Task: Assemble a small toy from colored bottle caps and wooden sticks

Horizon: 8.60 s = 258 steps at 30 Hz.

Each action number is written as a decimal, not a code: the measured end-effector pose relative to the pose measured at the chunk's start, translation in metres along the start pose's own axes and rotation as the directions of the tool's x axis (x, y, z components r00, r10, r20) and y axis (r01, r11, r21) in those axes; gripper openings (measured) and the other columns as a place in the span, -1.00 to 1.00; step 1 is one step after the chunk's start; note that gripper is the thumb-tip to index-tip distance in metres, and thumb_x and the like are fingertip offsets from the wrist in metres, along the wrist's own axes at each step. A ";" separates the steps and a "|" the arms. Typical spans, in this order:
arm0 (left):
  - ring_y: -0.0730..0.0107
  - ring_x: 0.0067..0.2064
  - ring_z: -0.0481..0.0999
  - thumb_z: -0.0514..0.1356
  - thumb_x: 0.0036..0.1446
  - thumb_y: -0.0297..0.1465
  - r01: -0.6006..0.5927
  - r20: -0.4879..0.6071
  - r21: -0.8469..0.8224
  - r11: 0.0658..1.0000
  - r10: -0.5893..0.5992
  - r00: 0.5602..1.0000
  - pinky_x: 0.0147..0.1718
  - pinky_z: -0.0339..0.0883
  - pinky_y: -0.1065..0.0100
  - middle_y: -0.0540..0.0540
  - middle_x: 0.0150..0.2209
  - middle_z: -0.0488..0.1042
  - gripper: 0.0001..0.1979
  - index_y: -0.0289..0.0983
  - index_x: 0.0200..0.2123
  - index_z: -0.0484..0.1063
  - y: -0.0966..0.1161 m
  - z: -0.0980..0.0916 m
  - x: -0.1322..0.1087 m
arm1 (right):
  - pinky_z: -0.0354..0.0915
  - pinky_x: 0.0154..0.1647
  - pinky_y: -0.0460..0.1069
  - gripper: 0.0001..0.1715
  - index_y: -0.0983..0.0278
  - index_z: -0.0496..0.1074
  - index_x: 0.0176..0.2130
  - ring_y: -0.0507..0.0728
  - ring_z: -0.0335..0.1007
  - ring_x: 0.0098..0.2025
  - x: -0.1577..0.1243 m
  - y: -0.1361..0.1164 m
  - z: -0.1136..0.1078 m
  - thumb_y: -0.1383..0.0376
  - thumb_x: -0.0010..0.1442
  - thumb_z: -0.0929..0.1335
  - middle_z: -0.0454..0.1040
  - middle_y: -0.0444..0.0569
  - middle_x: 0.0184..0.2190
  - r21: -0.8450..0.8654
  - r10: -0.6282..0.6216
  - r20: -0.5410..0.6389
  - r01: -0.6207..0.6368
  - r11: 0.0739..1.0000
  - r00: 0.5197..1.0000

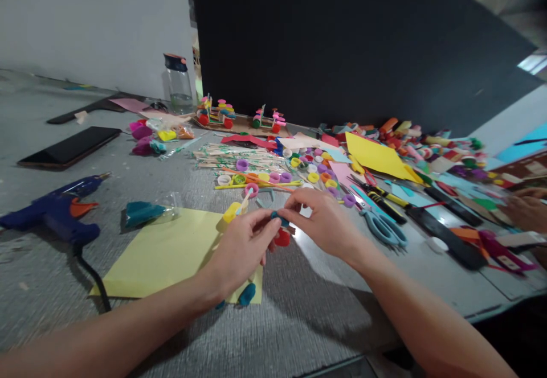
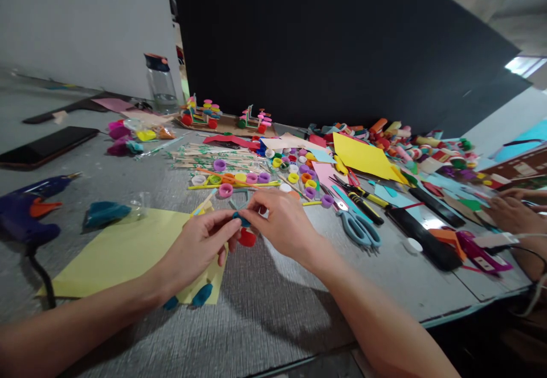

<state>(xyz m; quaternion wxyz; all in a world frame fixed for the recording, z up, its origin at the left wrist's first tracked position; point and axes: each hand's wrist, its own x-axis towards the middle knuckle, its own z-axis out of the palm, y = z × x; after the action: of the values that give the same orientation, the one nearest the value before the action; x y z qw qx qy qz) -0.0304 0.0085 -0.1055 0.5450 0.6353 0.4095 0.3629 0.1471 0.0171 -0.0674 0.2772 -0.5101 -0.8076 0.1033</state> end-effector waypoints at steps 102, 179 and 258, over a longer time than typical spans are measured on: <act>0.48 -0.53 0.43 0.21 0.20 -0.28 0.158 0.010 -0.319 0.934 -0.163 0.987 -0.52 0.42 0.41 -0.03 -0.49 0.48 -0.79 -0.33 -0.30 0.49 0.007 0.002 0.008 | 0.10 -0.31 0.00 -0.77 0.27 0.40 -0.35 0.09 0.37 -0.33 -0.018 -0.005 -0.011 0.29 0.37 0.28 0.51 -0.06 -0.38 -0.334 -0.213 0.231 0.283 0.899 0.949; 0.56 -0.57 0.07 0.23 0.13 -0.35 0.056 -0.038 -0.076 0.996 -0.059 0.998 -0.52 0.02 0.45 0.14 -0.59 0.23 -0.89 -0.26 -0.41 0.44 -0.010 -0.002 0.009 | 0.07 0.41 0.21 -0.62 0.30 0.45 0.10 0.19 -0.17 0.46 -0.015 0.002 -0.021 0.33 0.40 0.20 0.19 0.04 0.35 -0.244 -0.442 0.238 0.494 0.835 0.865; 0.51 -0.55 0.09 0.13 0.16 -0.30 0.029 0.018 -0.019 0.999 -0.029 0.999 -0.53 -0.04 0.40 0.11 -0.61 0.14 -0.77 -0.25 -0.52 0.34 -0.005 -0.005 0.000 | 0.10 0.37 0.32 -0.56 0.30 0.36 0.19 0.26 -0.16 0.46 -0.017 0.002 -0.019 0.35 0.37 0.24 0.19 0.07 0.35 -0.358 -0.431 0.321 0.529 0.769 0.844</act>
<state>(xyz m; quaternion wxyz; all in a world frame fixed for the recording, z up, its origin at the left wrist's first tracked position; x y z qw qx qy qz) -0.0355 0.0111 -0.1094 0.5600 0.6273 0.4100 0.3533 0.1653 0.0009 -0.0583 0.0829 -0.3191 -0.9390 -0.0979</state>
